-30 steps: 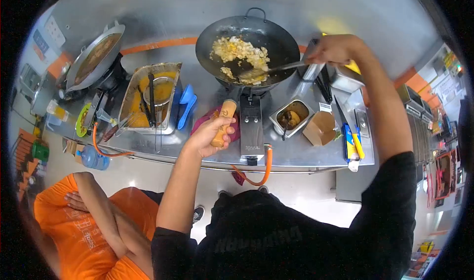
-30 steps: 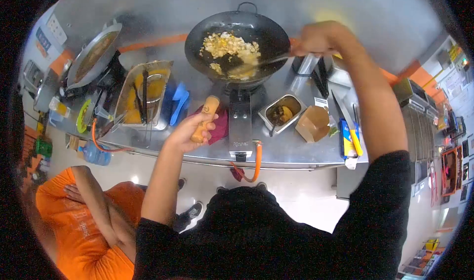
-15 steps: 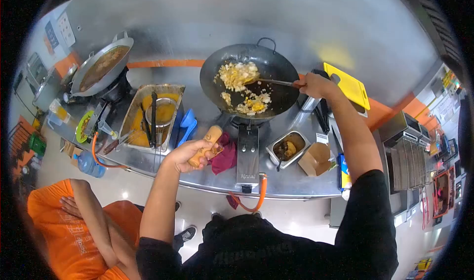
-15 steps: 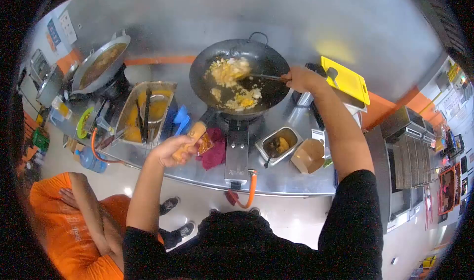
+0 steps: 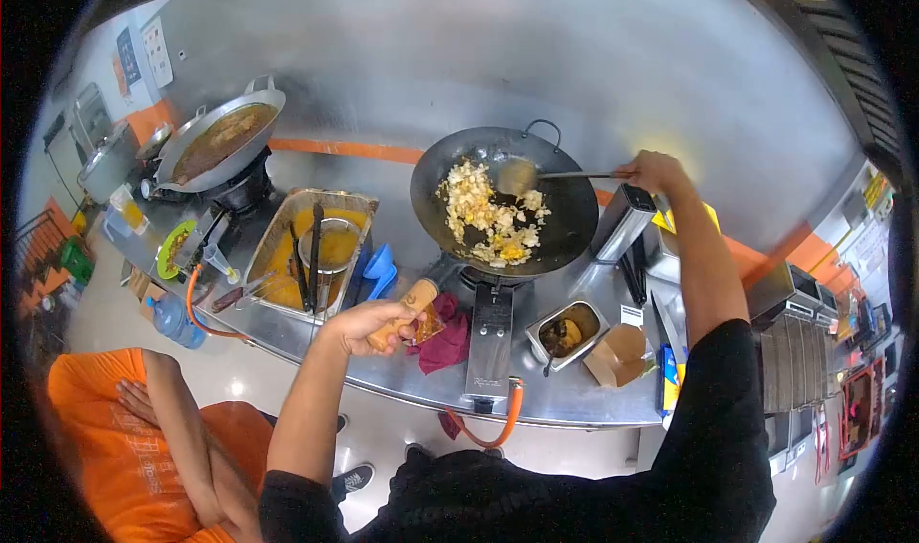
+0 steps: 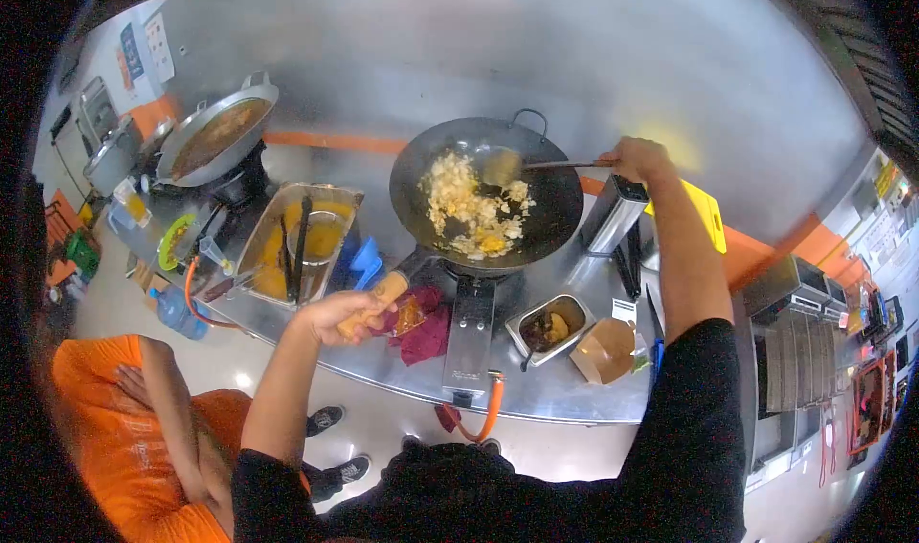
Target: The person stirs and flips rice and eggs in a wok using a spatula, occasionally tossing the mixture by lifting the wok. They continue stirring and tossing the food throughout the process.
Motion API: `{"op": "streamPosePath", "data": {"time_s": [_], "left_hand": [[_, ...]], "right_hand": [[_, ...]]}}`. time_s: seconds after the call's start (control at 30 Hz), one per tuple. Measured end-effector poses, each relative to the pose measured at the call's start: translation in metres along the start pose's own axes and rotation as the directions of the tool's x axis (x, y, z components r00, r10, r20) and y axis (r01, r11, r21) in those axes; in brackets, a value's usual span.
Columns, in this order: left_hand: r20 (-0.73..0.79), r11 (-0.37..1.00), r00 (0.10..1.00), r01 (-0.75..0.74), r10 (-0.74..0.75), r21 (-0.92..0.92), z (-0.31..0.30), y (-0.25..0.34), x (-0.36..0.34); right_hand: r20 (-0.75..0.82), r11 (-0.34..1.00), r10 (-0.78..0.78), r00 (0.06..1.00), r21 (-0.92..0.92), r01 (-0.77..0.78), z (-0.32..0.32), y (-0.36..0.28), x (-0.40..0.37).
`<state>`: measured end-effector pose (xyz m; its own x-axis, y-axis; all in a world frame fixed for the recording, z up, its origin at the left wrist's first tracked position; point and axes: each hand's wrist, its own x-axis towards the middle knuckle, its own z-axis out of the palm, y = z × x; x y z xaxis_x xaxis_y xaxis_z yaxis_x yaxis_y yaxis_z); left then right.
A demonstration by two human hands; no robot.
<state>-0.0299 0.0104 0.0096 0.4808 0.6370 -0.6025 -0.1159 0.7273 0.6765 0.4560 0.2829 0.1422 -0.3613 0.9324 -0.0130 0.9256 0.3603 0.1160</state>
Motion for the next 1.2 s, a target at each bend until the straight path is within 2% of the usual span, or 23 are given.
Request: {"op": "streamPosePath", "data": {"time_s": [0.03,0.1,0.13,0.2,0.23,0.27,0.33,0.37,0.47,0.53,0.6,0.63,0.73,0.8,0.83,0.87,0.9,1.0,1.07,1.1,1.13,1.17,1.2], "left_hand": [[-0.002,1.0,1.0,0.013,-0.013,0.011,0.001,0.002,-0.001],[0.003,0.999,1.0,0.029,-0.029,0.026,0.007,0.002,0.002],[0.0,1.0,1.0,0.02,-0.02,0.022,0.008,0.001,0.001],[-0.014,0.999,1.0,0.025,-0.025,0.032,0.007,0.004,-0.002],[0.002,1.0,1.0,0.016,-0.016,0.013,0.007,0.004,-0.001],[0.019,1.0,1.0,0.013,-0.012,-0.008,0.009,0.002,0.0],[-0.007,1.0,1.0,0.018,-0.018,-0.004,0.015,-0.003,0.003],[-0.029,1.0,1.0,0.0,0.0,-0.005,0.019,-0.006,0.006],[0.0,0.998,0.999,-0.042,0.042,-0.046,0.03,-0.017,0.013],[0.011,0.995,0.998,-0.053,0.054,-0.089,0.041,-0.029,0.022],[0.022,0.99,0.998,-0.058,0.061,-0.129,0.056,-0.043,0.029],[0.026,0.984,0.996,-0.08,0.085,-0.16,0.064,-0.048,0.032],[-0.004,0.974,0.994,-0.105,0.106,-0.202,0.086,-0.051,0.032],[-0.048,0.968,0.991,-0.132,0.124,-0.213,0.095,-0.054,0.034],[-0.038,0.966,0.993,-0.116,0.11,-0.23,0.097,-0.053,0.034],[-0.037,0.967,0.993,-0.12,0.114,-0.223,0.097,-0.052,0.033],[-0.042,0.967,0.992,-0.129,0.122,-0.22,0.097,-0.051,0.034],[-0.054,0.964,0.99,-0.136,0.127,-0.228,0.096,-0.051,0.031],[-0.043,0.967,0.991,-0.135,0.129,-0.216,0.099,-0.055,0.031],[-0.031,0.965,0.992,-0.129,0.125,-0.228,0.097,-0.059,0.034],[-0.026,0.964,0.991,-0.132,0.13,-0.232,0.094,-0.056,0.034],[-0.065,0.969,0.987,-0.156,0.146,-0.192,0.097,-0.057,0.032],[-0.07,0.97,0.987,-0.152,0.141,-0.188,0.097,-0.056,0.03]], "right_hand": [[0.005,1.0,0.003,1.0,0.004,-0.003,0.002,-0.02,-0.004],[0.061,0.991,0.039,0.997,0.126,-0.046,0.01,-0.061,-0.007],[0.061,0.989,0.046,0.997,0.136,-0.054,0.012,-0.047,-0.005],[0.046,0.971,-0.133,0.99,0.206,0.121,0.011,-0.023,-0.004],[0.072,0.977,-0.017,0.997,0.213,0.001,0.004,-0.022,-0.015],[0.08,0.975,-0.012,0.997,0.224,-0.006,0.016,-0.028,-0.011],[-0.088,0.982,-0.126,0.988,0.13,0.136,0.049,-0.039,-0.004],[-0.019,0.954,-0.151,0.988,0.259,0.15,0.038,-0.062,-0.016],[0.099,0.924,-0.091,0.991,0.38,0.047,0.008,-0.073,-0.047],[0.149,0.928,-0.082,0.985,0.373,0.021,-0.013,-0.082,-0.081],[0.098,0.873,-0.268,0.958,0.444,0.199,-0.017,-0.093,-0.117],[0.163,0.892,-0.267,0.95,0.415,0.18,-0.027,-0.107,-0.136],[0.213,0.897,-0.315,0.925,0.385,0.217,-0.017,-0.133,-0.145],[0.239,0.928,-0.239,0.941,0.341,0.15,0.007,-0.146,-0.135],[0.254,0.959,-0.195,0.947,0.252,0.13,0.012,-0.152,-0.132],[0.255,0.98,-0.152,0.955,0.167,0.112,0.012,-0.156,-0.128],[0.287,0.976,-0.163,0.944,0.187,0.111,-0.005,-0.151,-0.14],[0.299,0.944,-0.23,0.926,0.3,0.138,-0.024,-0.143,-0.154],[0.261,0.959,-0.155,0.953,0.27,0.082,0.021,-0.159,-0.128],[0.198,0.978,-0.105,0.974,0.197,0.066,0.048,-0.164,-0.111],[0.119,0.991,-0.064,0.991,0.127,0.048,0.046,-0.171,-0.102],[0.189,0.993,-0.121,0.975,0.034,0.117,0.034,-0.157,-0.097],[0.188,0.992,-0.122,0.975,0.042,0.116,0.001,-0.153,-0.111]]}}
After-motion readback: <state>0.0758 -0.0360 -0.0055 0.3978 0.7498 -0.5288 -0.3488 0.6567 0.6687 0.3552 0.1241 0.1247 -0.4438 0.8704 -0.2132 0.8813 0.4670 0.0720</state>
